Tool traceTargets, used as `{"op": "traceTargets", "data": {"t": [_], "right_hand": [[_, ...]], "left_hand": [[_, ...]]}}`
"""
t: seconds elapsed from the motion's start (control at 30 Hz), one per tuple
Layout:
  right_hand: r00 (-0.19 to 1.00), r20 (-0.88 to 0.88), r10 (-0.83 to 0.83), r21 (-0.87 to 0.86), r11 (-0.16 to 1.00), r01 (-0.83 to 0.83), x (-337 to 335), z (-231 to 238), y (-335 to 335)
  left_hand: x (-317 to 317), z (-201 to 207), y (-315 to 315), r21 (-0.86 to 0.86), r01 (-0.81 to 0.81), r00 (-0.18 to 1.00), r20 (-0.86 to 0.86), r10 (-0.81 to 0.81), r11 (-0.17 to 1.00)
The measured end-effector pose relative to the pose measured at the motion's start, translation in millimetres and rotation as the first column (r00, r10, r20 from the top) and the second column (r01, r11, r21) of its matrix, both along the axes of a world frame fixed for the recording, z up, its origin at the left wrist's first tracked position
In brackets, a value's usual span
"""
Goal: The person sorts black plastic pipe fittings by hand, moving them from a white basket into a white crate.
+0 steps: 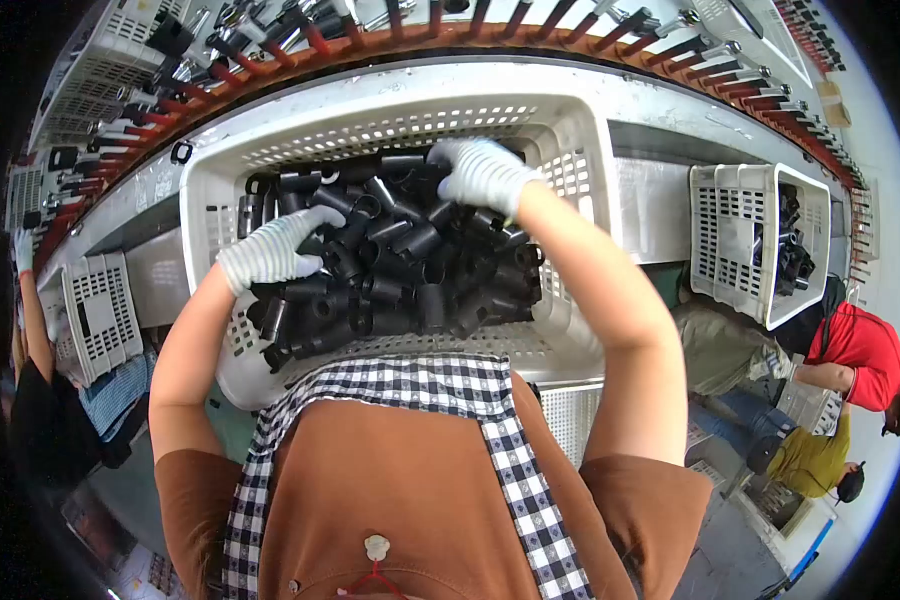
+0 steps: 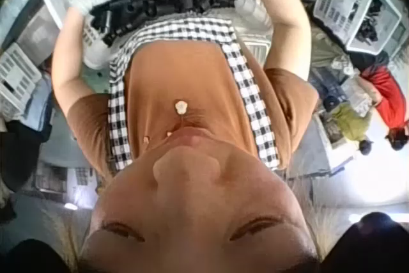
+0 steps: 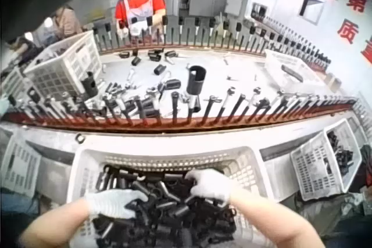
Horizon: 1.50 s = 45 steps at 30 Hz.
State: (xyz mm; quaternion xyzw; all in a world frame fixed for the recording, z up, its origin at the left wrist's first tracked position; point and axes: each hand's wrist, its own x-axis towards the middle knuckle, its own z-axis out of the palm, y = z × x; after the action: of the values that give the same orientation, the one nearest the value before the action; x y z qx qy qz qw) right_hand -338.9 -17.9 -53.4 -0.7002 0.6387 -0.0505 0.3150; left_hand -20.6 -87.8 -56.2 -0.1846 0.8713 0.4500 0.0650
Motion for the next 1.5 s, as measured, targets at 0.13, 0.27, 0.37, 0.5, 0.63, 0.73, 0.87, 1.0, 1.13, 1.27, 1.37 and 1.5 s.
{"op": "traceTargets", "data": {"t": [0.13, 0.27, 0.37, 0.5, 0.63, 0.73, 0.87, 1.0, 1.13, 1.27, 1.37, 1.5], "right_hand": [[0.878, -0.443, 0.184, 0.388, 0.922, 0.003, 41, -9, -15], [0.965, -0.214, 0.153, 0.333, 0.94, -0.076, 35, -3, -10], [0.981, 0.192, -0.039, 0.218, 0.976, -0.004, 23, 30, 5], [0.433, 0.836, -0.336, 0.299, 0.942, 0.154, -11, 92, 25], [0.257, 0.95, -0.176, 0.101, 0.954, 0.281, -39, 88, 33], [0.232, 0.969, -0.086, -0.003, 0.933, 0.359, -46, 77, 36], [0.03, 0.973, -0.23, 0.208, 0.923, 0.323, -50, 78, 41], [0.144, 0.961, -0.237, 0.171, 0.916, 0.362, -45, 76, 36], [0.097, 0.962, -0.254, 0.202, 0.906, 0.372, -47, 78, 37], [0.134, 0.958, -0.252, 0.181, 0.9, 0.397, -46, 81, 41], [0.104, 0.975, -0.197, 0.108, 0.826, 0.554, -46, 78, 41], [0.564, 0.75, -0.346, -0.38, 0.472, 0.796, -77, 109, 21]], "left_hand": [[-22, 49, -13, 0.552, -0.353, 0.923, 0.072, 0.378, 0.755], [-37, 82, -11, 0.716, -0.29, 0.862, -0.093, 0.498, 0.635], [-56, 86, -15, 0.742, -0.224, 0.818, -0.21, 0.536, 0.632], [-84, 109, -21, 0.757, -0.171, 0.76, -0.306, 0.573, 0.631], [-115, 119, -33, 0.777, -0.112, 0.678, -0.396, 0.62, 0.619], [-136, 124, -41, 0.702, -0.041, 0.635, -0.531, 0.561, 0.711], [-152, 125, -50, 0.608, -0.061, 0.624, -0.595, 0.506, 0.791], [-171, 133, -75, 0.401, -0.179, 0.579, -0.695, 0.426, 0.898], [-192, 150, -106, 0.359, -0.454, 0.482, -0.671, 0.564, 0.815], [-208, 117, -139, 0.292, -0.558, 0.41, -0.717, 0.564, 0.777], [-201, 86, -143, 0.069, -0.697, 0.322, -0.859, 0.397, 0.713], [-166, 60, -149, 0.197, -0.687, 0.2, -0.874, 0.442, 0.699]]}}
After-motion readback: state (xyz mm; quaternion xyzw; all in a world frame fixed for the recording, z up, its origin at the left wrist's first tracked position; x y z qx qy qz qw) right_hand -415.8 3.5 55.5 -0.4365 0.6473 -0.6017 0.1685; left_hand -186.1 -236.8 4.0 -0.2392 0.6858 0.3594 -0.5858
